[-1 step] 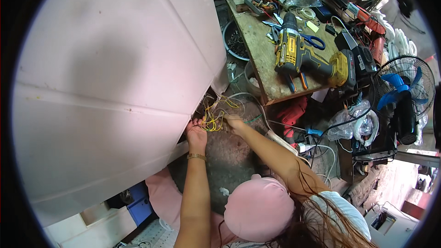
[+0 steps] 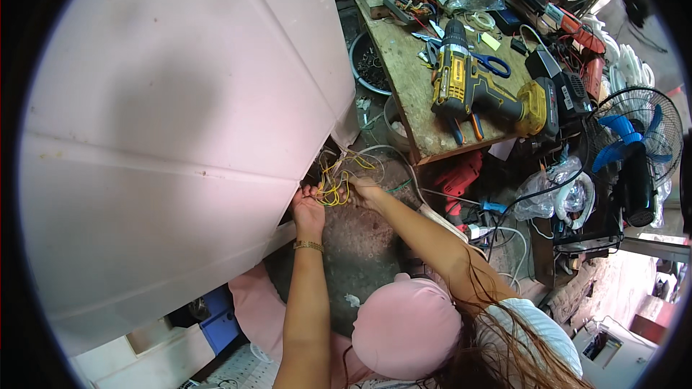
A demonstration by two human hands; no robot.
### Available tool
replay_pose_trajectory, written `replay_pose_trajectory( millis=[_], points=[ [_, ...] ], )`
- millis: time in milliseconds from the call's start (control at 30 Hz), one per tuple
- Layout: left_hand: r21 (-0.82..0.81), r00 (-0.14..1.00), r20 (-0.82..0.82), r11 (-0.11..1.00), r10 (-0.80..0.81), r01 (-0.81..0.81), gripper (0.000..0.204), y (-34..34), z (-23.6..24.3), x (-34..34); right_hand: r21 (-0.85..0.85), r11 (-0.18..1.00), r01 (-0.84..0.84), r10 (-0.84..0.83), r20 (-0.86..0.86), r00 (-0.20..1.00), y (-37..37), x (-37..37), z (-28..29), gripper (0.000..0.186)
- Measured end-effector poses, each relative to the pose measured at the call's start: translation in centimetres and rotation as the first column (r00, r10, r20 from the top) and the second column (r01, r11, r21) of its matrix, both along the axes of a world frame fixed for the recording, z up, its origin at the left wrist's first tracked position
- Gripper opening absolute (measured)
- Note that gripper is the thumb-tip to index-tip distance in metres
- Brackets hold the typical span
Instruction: The person works on the internal wiring of a washing machine, handling electrical connectors and wires with their hands while using a plastic bag to gather or insulate small parts.
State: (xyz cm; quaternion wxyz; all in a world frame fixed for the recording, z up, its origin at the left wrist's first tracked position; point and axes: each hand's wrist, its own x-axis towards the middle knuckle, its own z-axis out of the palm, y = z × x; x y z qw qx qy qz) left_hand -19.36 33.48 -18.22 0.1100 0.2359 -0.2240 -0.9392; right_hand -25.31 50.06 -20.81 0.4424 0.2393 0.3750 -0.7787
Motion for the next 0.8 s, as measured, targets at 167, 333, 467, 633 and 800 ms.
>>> replay_pose_trajectory(
  millis=[167,333,467,633,800],
  points=[
    [-0.074,0.997,-0.049,0.996,-0.054,0.051,0.008,-0.8,-0.2,-0.4,-0.018,0.984,-0.177,0.174,-0.110,0.979,0.4,-1.6,0.6,0.012],
    [-0.156,0.994,-0.032,0.983,-0.108,0.102,0.009,-0.6,-0.1,-0.2,0.071,0.974,-0.214,0.225,-0.223,0.949,-0.2,-1.0,-0.2,0.028],
    [-0.198,0.985,-0.054,0.968,-0.165,0.152,0.009,0.7,0.3,-0.9,0.246,0.946,-0.211,0.261,-0.194,0.946,-0.6,-1.5,-2.0,0.016],
    [-0.151,0.987,-0.052,0.978,-0.152,0.143,0.007,1.1,-0.3,-1.4,0.498,0.833,-0.242,0.329,-0.094,0.939,-1.5,-2.8,-2.3,0.022],
    [-0.098,0.999,-0.023,0.995,-0.029,0.026,0.008,-0.1,-1.7,0.1,0.395,0.912,0.114,-0.020,-0.233,0.972,-4.1,-0.5,-1.1,0.026]
  ],
)
